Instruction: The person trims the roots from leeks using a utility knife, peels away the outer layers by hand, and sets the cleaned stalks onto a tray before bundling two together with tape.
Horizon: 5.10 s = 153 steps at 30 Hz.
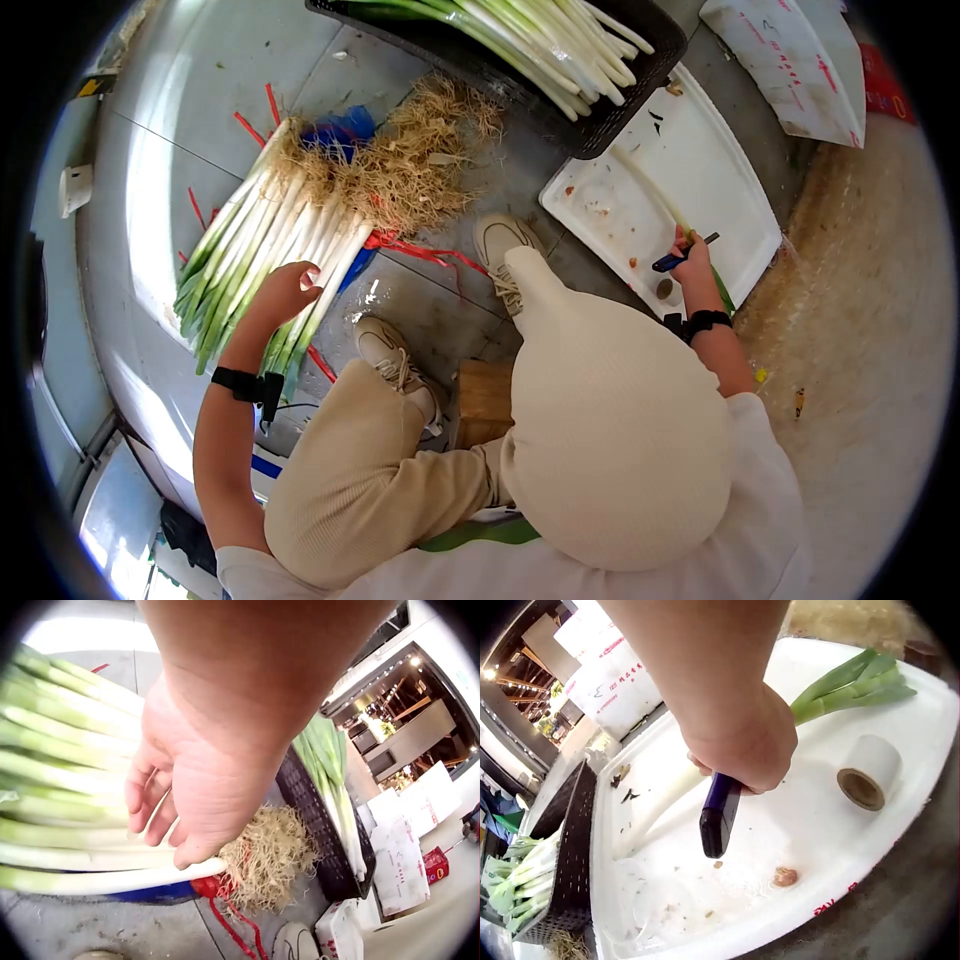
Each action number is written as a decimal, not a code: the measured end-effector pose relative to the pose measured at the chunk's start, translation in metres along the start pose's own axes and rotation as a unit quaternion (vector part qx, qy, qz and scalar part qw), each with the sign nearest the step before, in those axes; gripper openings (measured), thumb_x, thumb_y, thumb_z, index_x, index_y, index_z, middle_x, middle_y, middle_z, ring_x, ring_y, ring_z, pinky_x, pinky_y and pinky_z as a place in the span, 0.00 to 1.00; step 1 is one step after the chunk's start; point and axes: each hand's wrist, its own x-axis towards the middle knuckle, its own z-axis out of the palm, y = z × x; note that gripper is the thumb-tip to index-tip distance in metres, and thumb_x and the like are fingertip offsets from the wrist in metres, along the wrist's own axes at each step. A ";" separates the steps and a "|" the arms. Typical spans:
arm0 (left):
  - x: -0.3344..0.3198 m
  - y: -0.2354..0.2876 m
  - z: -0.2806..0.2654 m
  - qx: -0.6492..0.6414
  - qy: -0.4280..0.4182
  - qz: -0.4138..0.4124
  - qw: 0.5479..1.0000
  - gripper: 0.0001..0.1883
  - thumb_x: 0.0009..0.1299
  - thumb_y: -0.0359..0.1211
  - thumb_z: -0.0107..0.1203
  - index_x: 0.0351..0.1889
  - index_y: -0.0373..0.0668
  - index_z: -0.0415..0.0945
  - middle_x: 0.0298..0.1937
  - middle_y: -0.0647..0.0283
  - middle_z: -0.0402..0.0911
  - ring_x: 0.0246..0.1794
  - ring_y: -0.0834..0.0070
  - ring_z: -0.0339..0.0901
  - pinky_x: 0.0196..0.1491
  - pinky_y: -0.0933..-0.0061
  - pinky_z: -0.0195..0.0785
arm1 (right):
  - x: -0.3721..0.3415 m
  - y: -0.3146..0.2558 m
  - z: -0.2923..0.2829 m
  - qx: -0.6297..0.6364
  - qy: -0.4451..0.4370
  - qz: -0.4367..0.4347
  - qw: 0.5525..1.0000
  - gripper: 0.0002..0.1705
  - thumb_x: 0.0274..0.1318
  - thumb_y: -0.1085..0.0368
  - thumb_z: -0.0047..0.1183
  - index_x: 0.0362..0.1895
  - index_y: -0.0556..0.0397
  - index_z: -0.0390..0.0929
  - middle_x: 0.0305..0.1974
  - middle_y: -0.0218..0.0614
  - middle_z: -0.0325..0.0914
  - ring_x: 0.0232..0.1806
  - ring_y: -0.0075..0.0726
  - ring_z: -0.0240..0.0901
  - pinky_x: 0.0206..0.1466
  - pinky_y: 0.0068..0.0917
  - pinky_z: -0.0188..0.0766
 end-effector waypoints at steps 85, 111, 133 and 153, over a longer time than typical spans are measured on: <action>0.038 0.093 -0.009 -0.327 0.303 0.097 0.890 0.24 0.72 0.54 0.55 0.40 0.40 0.77 0.25 0.59 0.81 0.26 0.68 0.79 0.33 0.67 0.70 | -0.286 0.233 0.274 -0.644 -0.476 -0.343 0.491 0.29 0.72 0.44 0.43 0.33 0.59 0.75 0.23 0.40 0.74 0.25 0.38 0.69 0.31 0.36 0.65; 0.049 0.100 0.000 -0.290 0.280 0.094 0.910 0.28 0.75 0.59 0.45 0.47 0.42 0.76 0.30 0.51 0.83 0.34 0.49 0.81 0.39 0.50 0.73 | -0.273 0.245 0.273 -0.680 -0.434 -0.265 0.528 0.33 0.75 0.43 0.37 0.25 0.58 0.69 0.20 0.33 0.65 0.24 0.30 0.60 0.31 0.31 0.60; 0.051 0.101 -0.001 -0.255 0.277 0.083 0.923 0.30 0.75 0.61 0.44 0.47 0.41 0.75 0.30 0.49 0.83 0.35 0.47 0.81 0.40 0.48 0.73 | -0.275 0.245 0.272 -0.684 -0.430 -0.291 0.512 0.34 0.74 0.43 0.36 0.25 0.58 0.71 0.19 0.36 0.67 0.23 0.34 0.64 0.31 0.34 0.62; 0.062 0.107 0.005 -0.223 0.371 0.123 0.893 0.20 0.76 0.51 0.49 0.47 0.42 0.72 0.30 0.47 0.82 0.32 0.46 0.80 0.36 0.49 0.73 | -0.253 0.250 0.276 -0.664 -0.428 -0.309 0.530 0.30 0.74 0.44 0.39 0.27 0.57 0.72 0.18 0.34 0.68 0.21 0.30 0.66 0.27 0.32 0.61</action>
